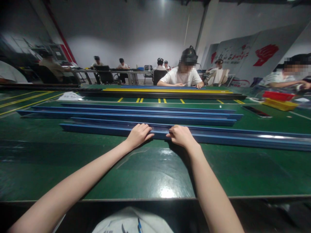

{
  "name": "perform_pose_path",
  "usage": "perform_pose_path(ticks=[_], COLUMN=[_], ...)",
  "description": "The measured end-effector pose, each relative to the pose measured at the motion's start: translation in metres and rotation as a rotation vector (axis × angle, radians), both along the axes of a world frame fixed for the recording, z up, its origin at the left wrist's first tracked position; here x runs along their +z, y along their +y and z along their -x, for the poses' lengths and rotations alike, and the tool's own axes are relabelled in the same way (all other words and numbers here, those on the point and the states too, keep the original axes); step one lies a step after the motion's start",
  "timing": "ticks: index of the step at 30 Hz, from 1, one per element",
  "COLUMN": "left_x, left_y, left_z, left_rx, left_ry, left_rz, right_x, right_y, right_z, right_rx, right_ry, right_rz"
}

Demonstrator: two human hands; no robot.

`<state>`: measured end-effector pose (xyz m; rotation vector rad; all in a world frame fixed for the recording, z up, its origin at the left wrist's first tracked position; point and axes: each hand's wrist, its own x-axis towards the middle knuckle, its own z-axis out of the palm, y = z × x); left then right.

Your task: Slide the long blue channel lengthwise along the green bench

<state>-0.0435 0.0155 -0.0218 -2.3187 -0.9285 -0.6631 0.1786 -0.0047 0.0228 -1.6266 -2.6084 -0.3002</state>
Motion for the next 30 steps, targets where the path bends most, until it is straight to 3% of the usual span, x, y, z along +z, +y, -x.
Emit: perform_pose_path(ticks=[11,30], left_x=[-0.001,0.0], left_y=[0.001,0.0], left_z=[0.0,-0.001], left_rx=[0.027,0.09], left_ry=[0.0,-0.016], left_rz=[-0.018,0.065], right_x=[0.001,-0.007], right_y=[-0.002,0.0], right_z=[-0.005,0.016], right_rx=[-0.057,0.028], right_ry=[-0.011,0.047], right_rz=[-0.009,-0.111])
